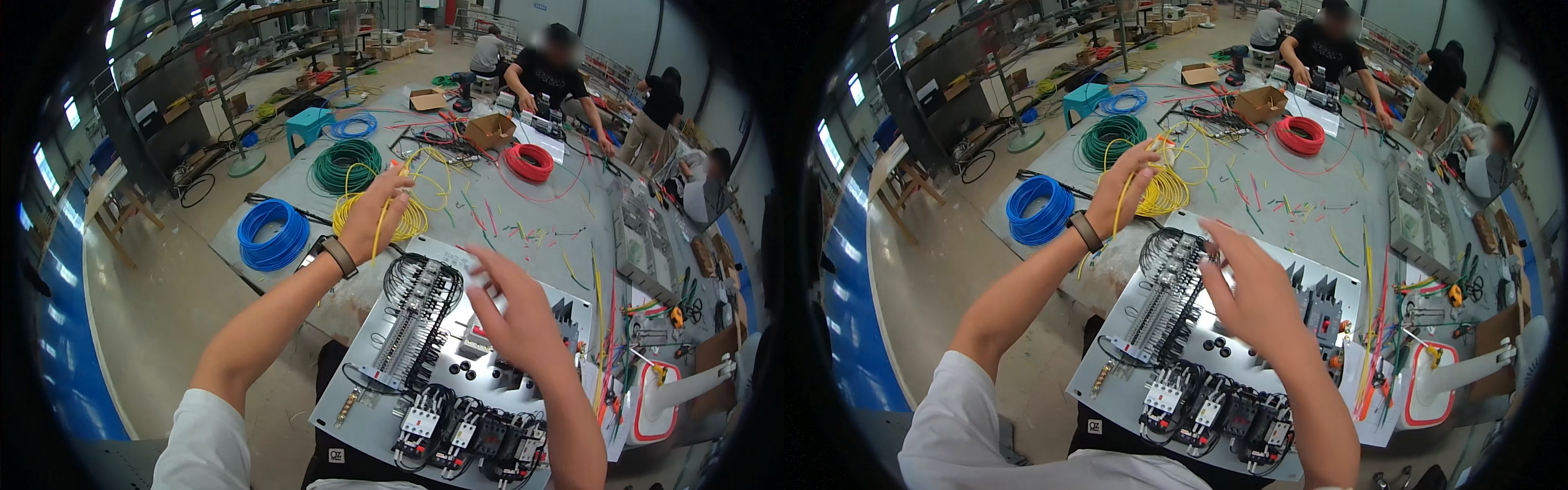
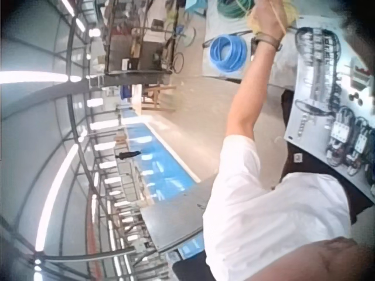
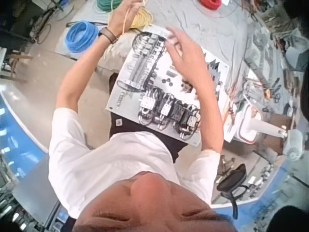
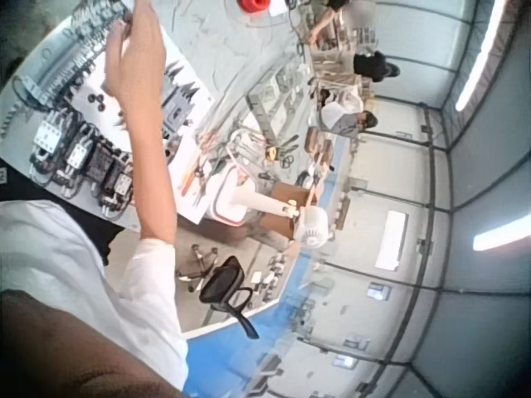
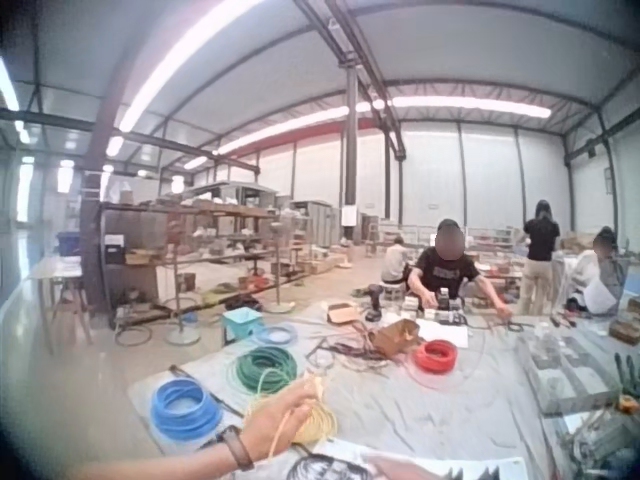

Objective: The person strips insulation from colored wires and connects them to terminals on an electrical panel. They use wire cutters and a screwdriver to prepare and secure the wires to the circuit breakers and terminal blocks.

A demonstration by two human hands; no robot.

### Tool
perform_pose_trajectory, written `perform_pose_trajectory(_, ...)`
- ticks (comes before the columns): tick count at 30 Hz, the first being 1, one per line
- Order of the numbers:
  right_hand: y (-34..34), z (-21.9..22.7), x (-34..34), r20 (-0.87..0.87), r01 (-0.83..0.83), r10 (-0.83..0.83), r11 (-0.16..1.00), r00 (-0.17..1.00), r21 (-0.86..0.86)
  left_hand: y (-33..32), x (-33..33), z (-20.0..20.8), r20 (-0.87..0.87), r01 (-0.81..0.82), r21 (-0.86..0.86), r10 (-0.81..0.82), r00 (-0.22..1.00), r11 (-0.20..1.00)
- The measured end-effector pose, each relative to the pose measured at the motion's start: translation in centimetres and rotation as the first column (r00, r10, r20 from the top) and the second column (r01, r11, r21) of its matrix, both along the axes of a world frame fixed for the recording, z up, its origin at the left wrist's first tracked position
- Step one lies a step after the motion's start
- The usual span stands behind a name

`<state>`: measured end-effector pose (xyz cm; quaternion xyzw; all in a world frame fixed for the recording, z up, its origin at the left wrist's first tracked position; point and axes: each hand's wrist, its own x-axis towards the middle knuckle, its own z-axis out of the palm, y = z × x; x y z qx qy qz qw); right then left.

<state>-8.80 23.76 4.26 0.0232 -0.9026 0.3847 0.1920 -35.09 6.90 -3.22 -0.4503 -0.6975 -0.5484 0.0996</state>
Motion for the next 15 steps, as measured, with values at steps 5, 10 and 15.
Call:
perform_pose_trajectory(5,0.0,-1.4,-15.0,-0.084,0.002,0.022,0.960,0.996,0.280,-1.1,1.2,-1.2,-0.293,-0.126,-0.016,0.116,0.949,0.992)
perform_pose_trajectory(10,0.4,-3.2,-21.9,0.071,-0.104,0.079,0.859,0.994,0.502,-1.8,2.0,-2.9,-0.338,-0.154,-0.018,0.139,0.931,0.988)
perform_pose_trajectory(15,1.8,-3.8,-23.8,-0.164,0.026,0.075,0.841,0.984,0.540,-3.1,1.1,-5.0,-0.295,-0.168,-0.128,0.125,0.947,0.977)
